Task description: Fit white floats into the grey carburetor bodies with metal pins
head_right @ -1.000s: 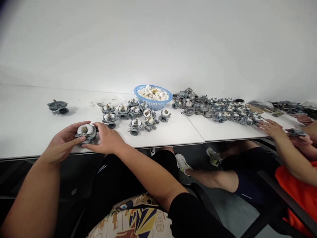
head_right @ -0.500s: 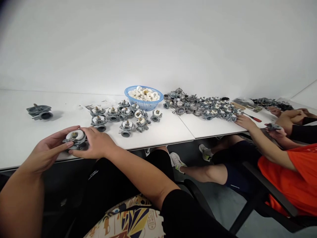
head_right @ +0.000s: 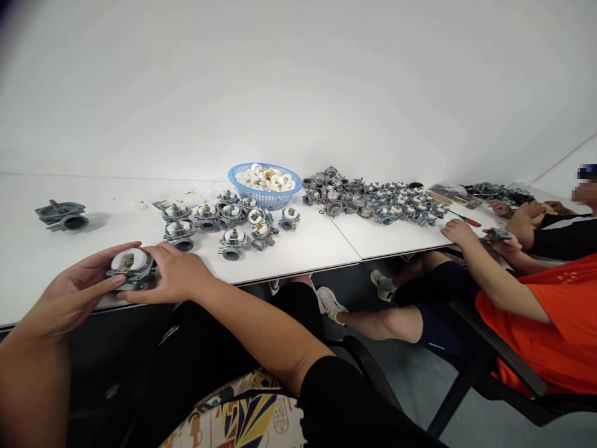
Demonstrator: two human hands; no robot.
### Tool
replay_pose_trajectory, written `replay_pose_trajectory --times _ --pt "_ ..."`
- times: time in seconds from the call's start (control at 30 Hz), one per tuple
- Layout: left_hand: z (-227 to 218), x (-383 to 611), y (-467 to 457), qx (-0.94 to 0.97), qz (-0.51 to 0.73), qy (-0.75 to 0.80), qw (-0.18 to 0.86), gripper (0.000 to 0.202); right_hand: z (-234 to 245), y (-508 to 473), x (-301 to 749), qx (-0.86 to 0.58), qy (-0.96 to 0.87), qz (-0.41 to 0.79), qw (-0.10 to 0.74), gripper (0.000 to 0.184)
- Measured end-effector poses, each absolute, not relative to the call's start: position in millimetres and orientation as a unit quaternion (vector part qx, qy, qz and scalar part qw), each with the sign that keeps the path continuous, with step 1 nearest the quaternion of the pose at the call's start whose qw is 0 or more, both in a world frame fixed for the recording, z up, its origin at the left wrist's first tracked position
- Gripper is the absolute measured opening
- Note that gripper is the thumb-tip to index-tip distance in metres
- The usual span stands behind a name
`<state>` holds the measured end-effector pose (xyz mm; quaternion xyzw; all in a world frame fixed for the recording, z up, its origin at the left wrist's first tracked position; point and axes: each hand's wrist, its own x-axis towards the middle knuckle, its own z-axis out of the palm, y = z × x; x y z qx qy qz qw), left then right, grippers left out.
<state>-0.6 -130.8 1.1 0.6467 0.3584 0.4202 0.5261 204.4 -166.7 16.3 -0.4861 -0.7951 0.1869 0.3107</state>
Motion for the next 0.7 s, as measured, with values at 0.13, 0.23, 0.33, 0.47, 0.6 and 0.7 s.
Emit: replay_pose_trajectory --times 0.13,0.23,0.33,0.47,0.6,0.7 --pt "0.5 -0.7 -130.1 0.653 0.419 0.356 0.521 0.061 16.4 -166.6 204.4 -0.488 -0.795 0.185 0.308 0.085" --pt "0.9 -0.1 -129.1 0.650 0.410 0.365 0.526 0.061 18.4 -167.7 205.3 -0.492 -0.795 0.183 0.305 0.083" --pt "1.4 1.0 -127.6 0.651 0.402 0.374 0.524 0.058 21.3 -169.1 206.4 -0.492 -0.795 0.192 0.298 0.081" --pt "1.3 1.8 -126.4 0.666 0.403 0.368 0.509 0.051 22.5 -169.4 208.0 -0.482 -0.799 0.199 0.298 0.081" --pt "0.8 0.8 -127.3 0.679 0.406 0.361 0.494 0.050 20.1 -169.0 209.4 -0.475 -0.799 0.197 0.310 0.082" --pt "0.8 -0.5 -128.7 0.678 0.408 0.356 0.497 0.056 18.7 -170.6 211.3 -0.472 -0.794 0.208 0.321 0.082"
